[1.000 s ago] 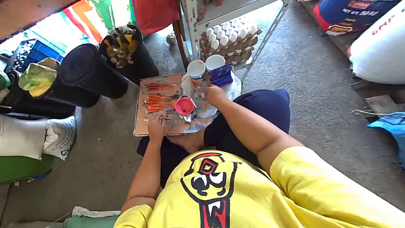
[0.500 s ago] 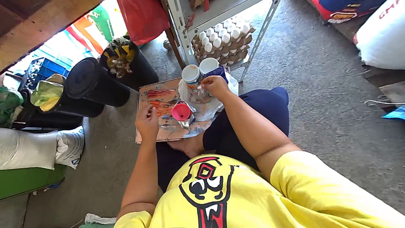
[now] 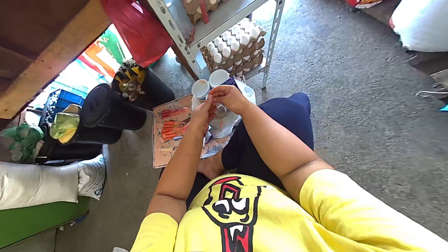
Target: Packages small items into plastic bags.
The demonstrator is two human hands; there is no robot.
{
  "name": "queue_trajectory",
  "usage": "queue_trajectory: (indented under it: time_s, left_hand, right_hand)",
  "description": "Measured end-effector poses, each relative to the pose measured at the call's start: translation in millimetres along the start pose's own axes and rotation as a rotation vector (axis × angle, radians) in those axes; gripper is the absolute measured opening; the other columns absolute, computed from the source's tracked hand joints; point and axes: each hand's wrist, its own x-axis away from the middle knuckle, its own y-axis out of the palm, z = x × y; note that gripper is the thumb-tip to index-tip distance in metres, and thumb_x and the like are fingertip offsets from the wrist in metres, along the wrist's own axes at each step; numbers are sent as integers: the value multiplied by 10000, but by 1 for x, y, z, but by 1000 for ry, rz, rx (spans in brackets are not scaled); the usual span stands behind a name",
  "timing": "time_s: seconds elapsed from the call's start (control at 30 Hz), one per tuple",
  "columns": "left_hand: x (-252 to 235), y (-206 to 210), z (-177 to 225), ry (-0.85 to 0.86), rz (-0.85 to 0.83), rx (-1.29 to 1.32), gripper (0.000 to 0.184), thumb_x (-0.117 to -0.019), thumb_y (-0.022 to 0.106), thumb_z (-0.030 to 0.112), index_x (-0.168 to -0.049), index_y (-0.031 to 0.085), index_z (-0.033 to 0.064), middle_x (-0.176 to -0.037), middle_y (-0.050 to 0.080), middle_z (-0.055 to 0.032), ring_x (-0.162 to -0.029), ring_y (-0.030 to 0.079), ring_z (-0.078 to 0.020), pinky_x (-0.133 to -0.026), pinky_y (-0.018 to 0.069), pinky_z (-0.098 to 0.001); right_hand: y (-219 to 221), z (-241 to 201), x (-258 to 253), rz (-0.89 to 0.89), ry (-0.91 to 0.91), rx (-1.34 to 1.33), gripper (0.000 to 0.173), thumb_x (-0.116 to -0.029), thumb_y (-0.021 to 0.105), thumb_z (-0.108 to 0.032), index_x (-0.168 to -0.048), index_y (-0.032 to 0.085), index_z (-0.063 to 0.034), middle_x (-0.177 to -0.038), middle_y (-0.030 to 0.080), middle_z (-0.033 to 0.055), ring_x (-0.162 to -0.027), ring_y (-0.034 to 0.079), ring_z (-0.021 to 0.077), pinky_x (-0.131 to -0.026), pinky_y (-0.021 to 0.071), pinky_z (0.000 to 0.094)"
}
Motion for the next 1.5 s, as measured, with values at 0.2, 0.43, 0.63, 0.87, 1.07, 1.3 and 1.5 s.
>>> queue_trajectory:
  time_s: [0.2,0.43,0.63,0.87,1.07,1.3,1.5]
  left_hand:
    - [-15,-2,8,156,181,231,160,-1002,667,148,-1107,643,29,-935,700,-65,-751,673,-120,-707,589,-270]
    - [-3,-24,28,340,287,112,159,-1020,639,127,-1107,687,2,-872,717,-47,-700,672,-88,-672,585,-240]
    - [10,-41,44,393,345,165,154,-1010,653,117,-1114,694,12,-902,721,-52,-733,687,-95,-681,589,-239]
    - [20,-58,57,461,394,276,160,-1015,638,95,-1142,690,12,-920,723,-61,-757,696,-97,-673,585,-222]
    - [21,-65,59,555,397,261,605,-958,664,-37,-1495,394,30,-902,711,-99,-720,699,-110,-646,575,-214]
    - [29,-61,41,518,238,-189,928,-915,752,61,-1625,155,46,-915,736,-153,-740,719,-172,-743,616,-331]
    - [33,-36,2,342,114,-413,976,-887,783,94,-1637,159,69,-891,732,-161,-744,713,-209,-765,606,-396]
  right_hand:
    - [-1,-9,5,-9,2,294,264,-874,778,-38,-1099,652,17,-1003,684,152,-903,676,243,-859,564,451]
    - [2,-20,13,-384,36,502,166,-990,656,-87,-1108,748,-15,-1036,728,137,-940,680,223,-900,538,462]
    - [0,-14,10,-373,134,388,159,-1055,544,-67,-1119,652,29,-1037,699,132,-938,661,177,-901,533,394]
    - [-6,-9,8,-248,242,220,124,-1017,609,-42,-1063,700,28,-926,727,78,-768,676,96,-748,571,273]
    - [-8,-4,9,-456,363,426,194,-1051,527,-23,-1103,704,36,-1004,749,116,-835,713,150,-803,577,330]
    - [-7,12,6,-178,124,745,240,-1030,606,-179,-1186,753,-71,-1162,726,178,-1132,675,356,-1026,481,632]
    - [21,-4,21,-190,-17,-68,254,-988,660,-142,-1187,716,7,-1113,732,72,-990,674,78,-911,553,273]
